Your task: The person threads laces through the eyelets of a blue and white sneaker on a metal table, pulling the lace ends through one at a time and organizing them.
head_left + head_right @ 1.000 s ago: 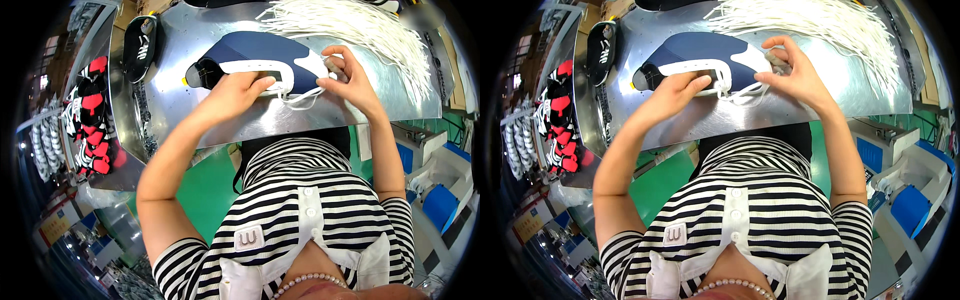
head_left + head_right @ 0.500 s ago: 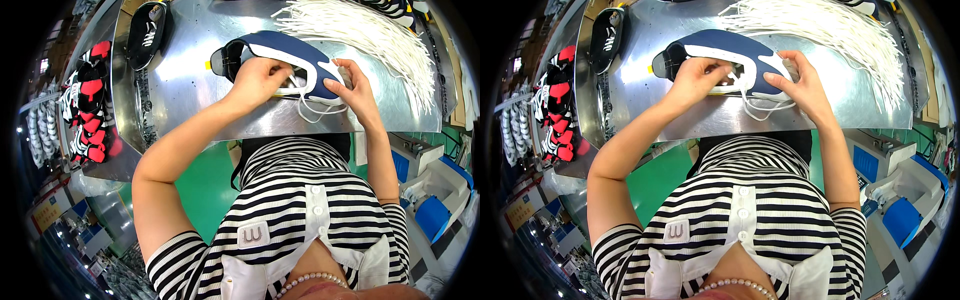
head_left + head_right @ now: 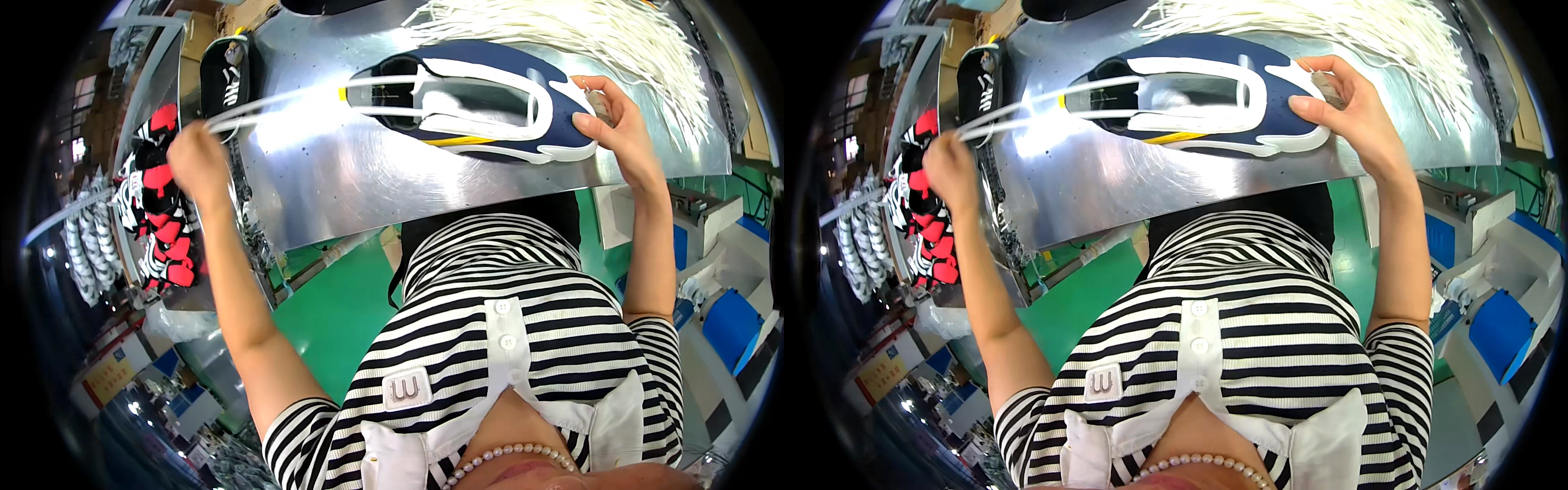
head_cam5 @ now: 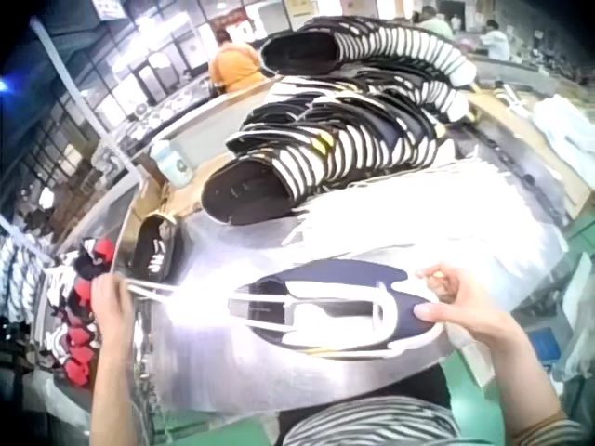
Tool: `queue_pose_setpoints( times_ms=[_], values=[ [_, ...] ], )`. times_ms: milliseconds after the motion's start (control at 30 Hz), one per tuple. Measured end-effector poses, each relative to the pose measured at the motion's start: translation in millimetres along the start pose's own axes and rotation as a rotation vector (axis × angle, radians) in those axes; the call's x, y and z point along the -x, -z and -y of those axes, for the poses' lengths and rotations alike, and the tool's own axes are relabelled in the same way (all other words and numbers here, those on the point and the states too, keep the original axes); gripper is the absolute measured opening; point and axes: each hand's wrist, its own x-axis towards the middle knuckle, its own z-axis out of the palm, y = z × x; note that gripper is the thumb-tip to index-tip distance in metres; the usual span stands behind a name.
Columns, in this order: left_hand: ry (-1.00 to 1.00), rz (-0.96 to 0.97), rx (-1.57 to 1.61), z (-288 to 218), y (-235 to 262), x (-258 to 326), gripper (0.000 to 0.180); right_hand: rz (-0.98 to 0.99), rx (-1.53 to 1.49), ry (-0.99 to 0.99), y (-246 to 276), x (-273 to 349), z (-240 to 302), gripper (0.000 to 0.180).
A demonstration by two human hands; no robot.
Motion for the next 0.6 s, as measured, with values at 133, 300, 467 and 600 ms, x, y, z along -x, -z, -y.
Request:
queue_pose_setpoints(
  times_ms=[133, 300, 467, 600],
  values=[
    [0.144, 0.076, 0.547, -63.1, 11.8, 4.7, 0.010, 0.025, 0.211, -0.018, -12.2, -16.0, -19.5, 0.050],
    [-0.265, 0.223, 1.262, -208.2, 72.1, -52.3, 0.008, -0.313, 0.906, 0.275, -15.8, -21.9, -20.2, 0.046],
    [-0.058, 0.156, 1.101, -230.5, 33.5, -60.7, 0.004, -0.325, 0.171, 0.270, -28.8, -19.5, -12.1, 0.025],
    [-0.119, 0.158, 1.143, -267.0, 14.8, -51.4, 0.007, -0.042, -0.147, 0.087, -76.6, -24.8, 7.2, 0.019]
  ],
)
